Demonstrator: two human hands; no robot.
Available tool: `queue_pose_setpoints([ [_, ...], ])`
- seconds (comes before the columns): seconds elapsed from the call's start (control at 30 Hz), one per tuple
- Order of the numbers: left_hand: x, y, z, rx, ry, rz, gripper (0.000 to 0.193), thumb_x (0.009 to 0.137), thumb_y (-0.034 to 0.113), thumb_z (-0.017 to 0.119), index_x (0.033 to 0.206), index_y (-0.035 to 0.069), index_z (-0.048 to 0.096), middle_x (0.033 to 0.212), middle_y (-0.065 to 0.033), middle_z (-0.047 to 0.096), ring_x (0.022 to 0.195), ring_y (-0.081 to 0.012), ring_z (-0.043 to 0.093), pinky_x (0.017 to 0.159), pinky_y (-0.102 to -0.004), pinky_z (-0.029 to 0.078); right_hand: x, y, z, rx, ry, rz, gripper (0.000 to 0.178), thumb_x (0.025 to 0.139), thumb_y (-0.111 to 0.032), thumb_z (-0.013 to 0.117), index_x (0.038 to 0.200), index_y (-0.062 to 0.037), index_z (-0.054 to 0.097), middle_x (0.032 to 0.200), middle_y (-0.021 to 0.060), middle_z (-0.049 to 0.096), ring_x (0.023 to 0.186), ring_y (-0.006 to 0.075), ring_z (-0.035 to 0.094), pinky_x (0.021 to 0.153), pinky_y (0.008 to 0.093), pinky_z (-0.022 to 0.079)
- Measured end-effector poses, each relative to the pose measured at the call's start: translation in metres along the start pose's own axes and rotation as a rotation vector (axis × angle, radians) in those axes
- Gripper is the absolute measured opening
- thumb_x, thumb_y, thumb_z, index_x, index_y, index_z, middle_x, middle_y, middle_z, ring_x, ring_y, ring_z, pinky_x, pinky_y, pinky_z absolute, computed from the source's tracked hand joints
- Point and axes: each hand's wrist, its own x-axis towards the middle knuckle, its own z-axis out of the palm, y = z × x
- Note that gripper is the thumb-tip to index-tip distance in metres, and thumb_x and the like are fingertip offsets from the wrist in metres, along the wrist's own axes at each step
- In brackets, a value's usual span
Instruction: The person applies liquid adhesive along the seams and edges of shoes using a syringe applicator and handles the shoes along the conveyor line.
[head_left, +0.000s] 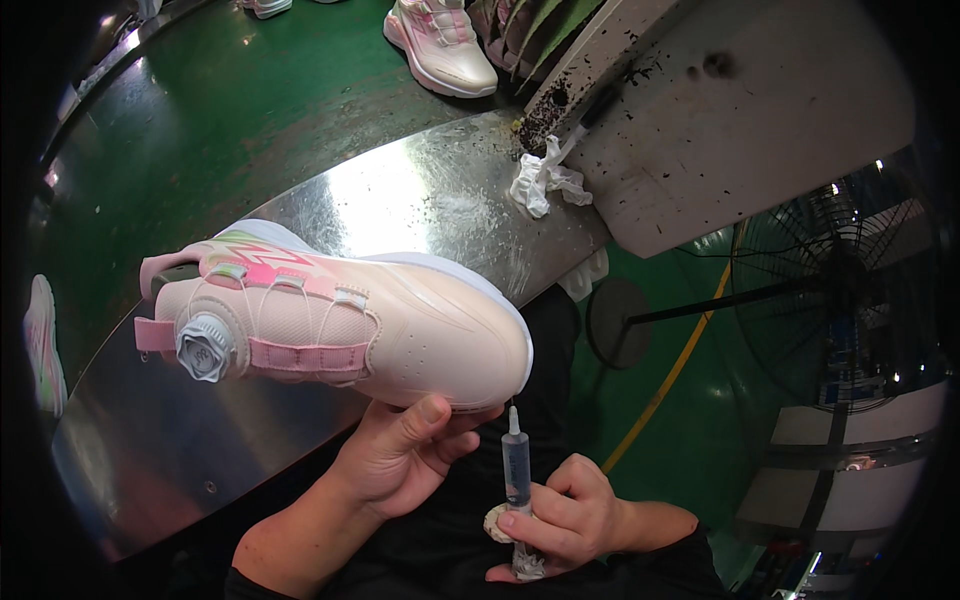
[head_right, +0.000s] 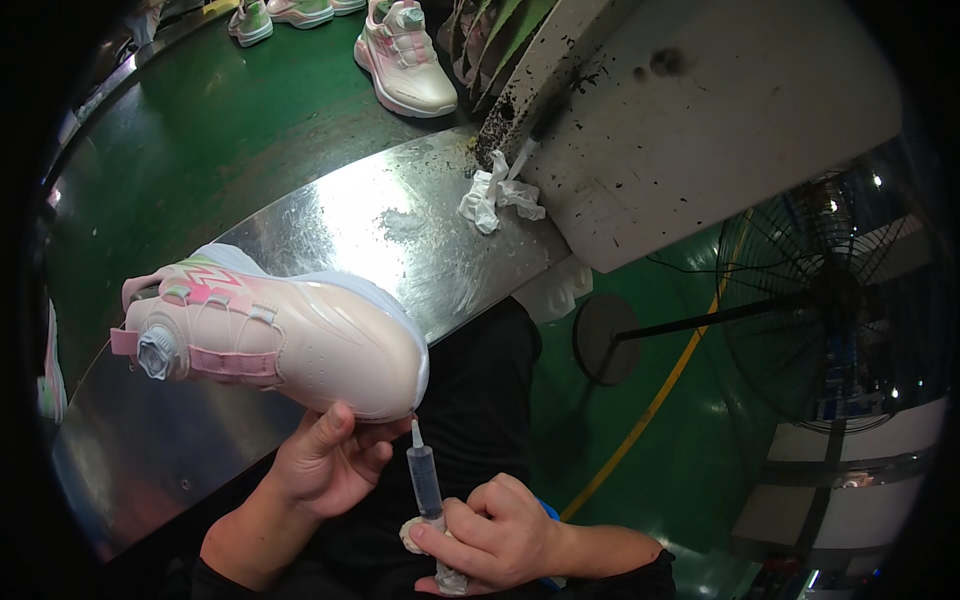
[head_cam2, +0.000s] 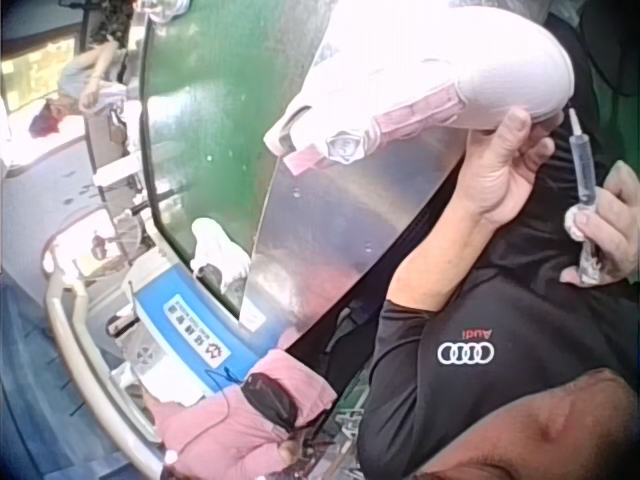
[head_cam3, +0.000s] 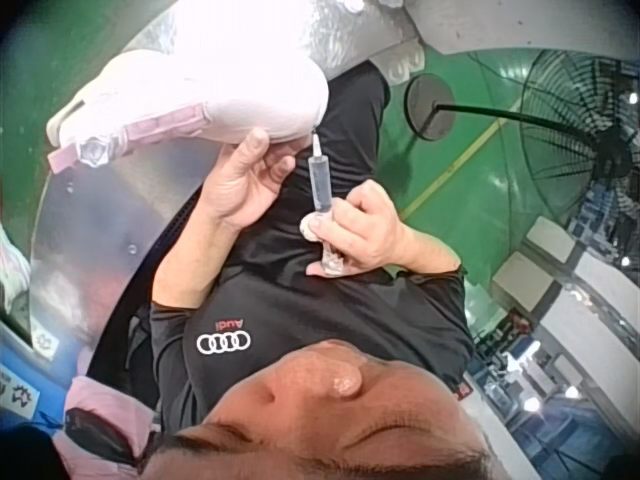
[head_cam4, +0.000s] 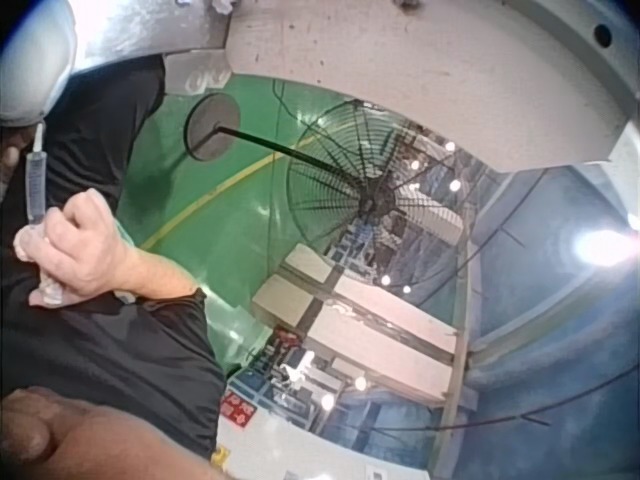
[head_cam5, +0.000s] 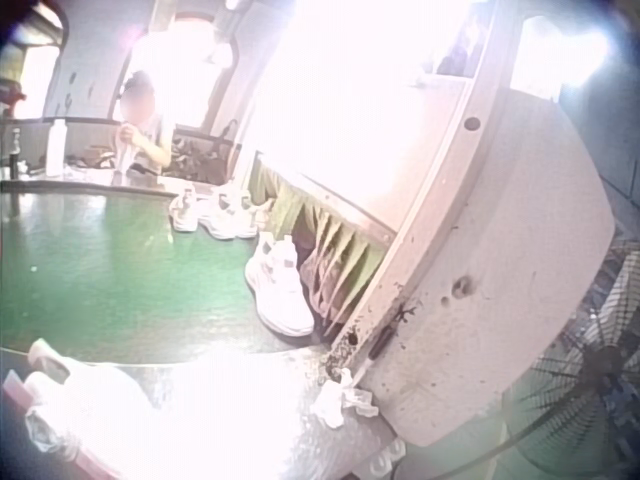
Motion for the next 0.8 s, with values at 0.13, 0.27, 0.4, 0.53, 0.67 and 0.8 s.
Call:
queue_pose_setpoints([
  [0.13,0.003,-0.002,0.001,0.009,0.007,0.0,0.039,0.092,0.023,0.061,0.127,0.01,0.05,0.117,-0.0115,0.061,0.11,-0.0251,0.061,0.079,-0.0273,0.057,0.003,-0.001,-0.002,-0.018,0.006,0.011,0.062,0.065,-0.05,0.08,0.11,-0.0112,0.062,0.09,0.0004,0.06,0.063,0.0141,0.037,0.052,0.0261,0.029],
  [0.27,0.001,-0.001,-0.001,0.016,0.008,0.002,0.04,0.091,0.023,0.062,0.127,0.01,0.05,0.117,-0.0112,0.062,0.109,-0.0248,0.061,0.079,-0.0271,0.057,0.003,-0.003,0.001,-0.031,0.005,0.006,0.063,0.065,-0.05,0.08,0.11,-0.0109,0.062,0.089,0.0006,0.06,0.062,0.0141,0.037,0.052,0.0262,0.029],
  [0.4,0.001,0.004,-0.002,-0.012,0.012,-0.01,0.04,0.091,0.02,0.062,0.127,0.009,0.05,0.117,-0.0116,0.061,0.108,-0.0235,0.062,0.079,-0.0274,0.057,0.008,-0.005,0.002,0.008,0.015,0.017,0.064,0.064,-0.05,0.08,0.11,-0.0095,0.061,0.086,0.0011,0.06,0.061,0.0138,0.038,0.052,0.0264,0.029],
  [0.53,-0.009,0.002,-0.011,-0.025,0.039,0.026,0.041,0.091,0.02,0.063,0.128,0.009,0.049,0.119,-0.0132,0.06,0.112,-0.0263,0.06,0.08,-0.0293,0.056,0.019,-0.007,-0.001,0.085,-0.039,-0.032,0.065,0.063,-0.052,0.081,0.108,-0.0095,0.061,0.083,0.0008,0.059,0.061,0.0136,0.041,0.052,0.0271,0.028],
  [0.67,0.002,0.005,-0.003,0.043,-0.078,-0.066,0.041,0.09,0.015,0.061,0.129,0.008,0.048,0.12,-0.0142,0.06,0.112,-0.0274,0.059,0.082,-0.0311,0.056,0.012,-0.021,-0.009,-0.021,0.339,-0.128,0.075,0.063,-0.061,0.077,0.114,-0.0127,0.05,0.087,0.005,0.053,0.066,0.0197,0.045,0.061,0.0337,0.035],
  [0.8,-0.04,-0.001,-0.038,-0.193,-0.204,-0.062,0.054,0.083,0.007,0.069,0.132,0.009,0.045,0.119,-0.008,0.059,0.111,-0.0211,0.058,0.091,-0.0398,0.051,-0.024,0.027,-0.018,-0.024,0.042,-0.015,0.098,0.057,-0.065,0.079,0.125,-0.0074,0.037,0.096,0.0122,0.047,0.082,0.0252,0.043,0.071,0.0412,0.037],
])
